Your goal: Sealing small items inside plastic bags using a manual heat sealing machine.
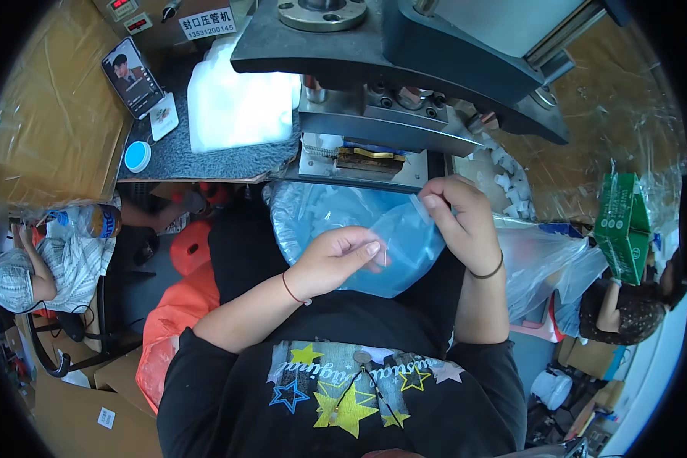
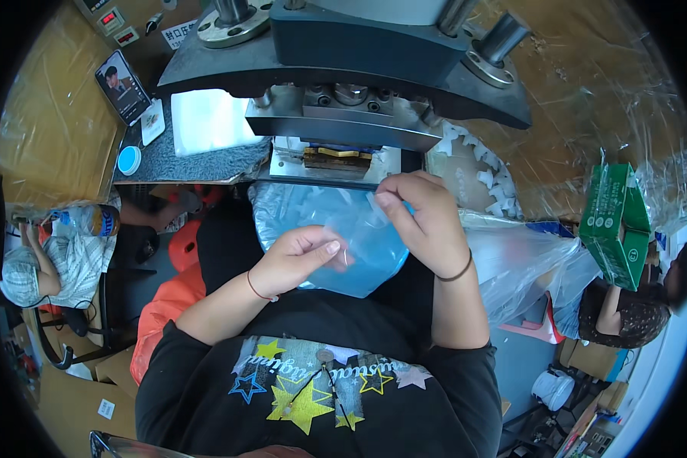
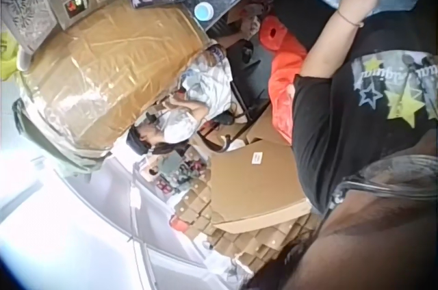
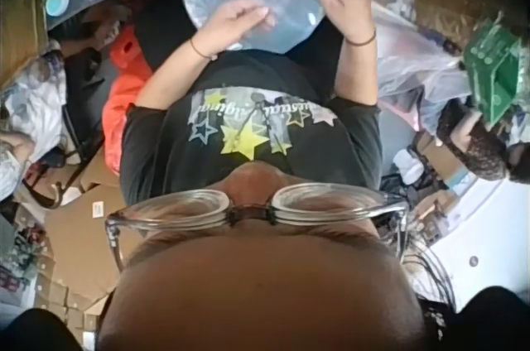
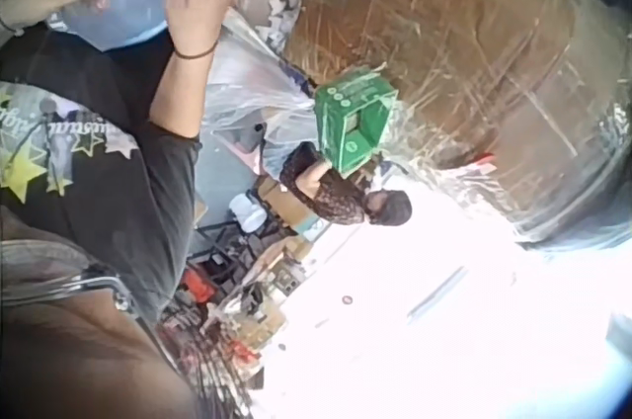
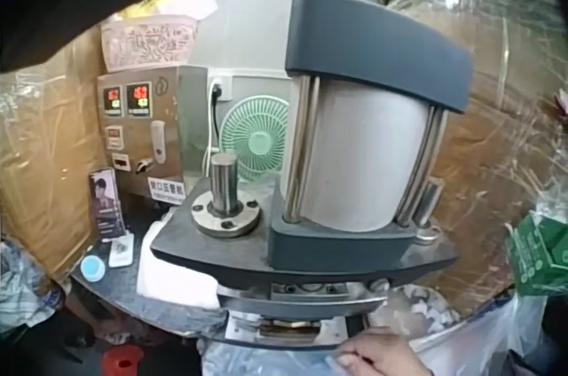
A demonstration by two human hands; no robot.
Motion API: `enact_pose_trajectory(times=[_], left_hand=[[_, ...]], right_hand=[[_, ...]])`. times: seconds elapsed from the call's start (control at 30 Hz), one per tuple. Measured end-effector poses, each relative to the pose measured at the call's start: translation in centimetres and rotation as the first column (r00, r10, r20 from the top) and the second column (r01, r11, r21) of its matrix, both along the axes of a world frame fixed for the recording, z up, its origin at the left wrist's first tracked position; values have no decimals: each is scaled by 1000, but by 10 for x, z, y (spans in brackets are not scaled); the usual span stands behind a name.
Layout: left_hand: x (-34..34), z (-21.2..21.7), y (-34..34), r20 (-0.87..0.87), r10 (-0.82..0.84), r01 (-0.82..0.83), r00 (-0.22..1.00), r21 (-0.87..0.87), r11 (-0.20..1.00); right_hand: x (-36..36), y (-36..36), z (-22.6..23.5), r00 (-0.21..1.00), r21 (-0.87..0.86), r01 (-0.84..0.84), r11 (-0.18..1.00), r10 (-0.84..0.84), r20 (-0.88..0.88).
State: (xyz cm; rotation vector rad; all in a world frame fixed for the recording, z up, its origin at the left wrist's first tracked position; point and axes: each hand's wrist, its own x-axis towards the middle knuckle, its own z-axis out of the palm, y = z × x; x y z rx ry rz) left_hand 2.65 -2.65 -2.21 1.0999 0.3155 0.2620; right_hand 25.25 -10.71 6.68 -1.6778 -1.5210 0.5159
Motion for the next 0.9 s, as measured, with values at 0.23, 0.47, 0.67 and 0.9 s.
enact_pose_trajectory(times=[0.23, 0.47, 0.67, 0.9], left_hand=[[1, 4, -3, -39, -195, 180, 980, -248, 952], [6, 5, 37, -183, 97, -142, 978, -253, 957], [10, 7, 55, -114, 154, -177, 981, -234, 956], [-45, 3, 160, 123, 756, 218, 643, 917, -334]], right_hand=[[18, -5, -3, 985, -43, -133, 990, 137, 107], [89, -5, -37, 765, -13, 237, 971, -178, 619], [86, 2, -52, 721, 92, 254, 963, -252, 646], [97, 6, -46, 804, -163, 297, 941, -154, 575]])
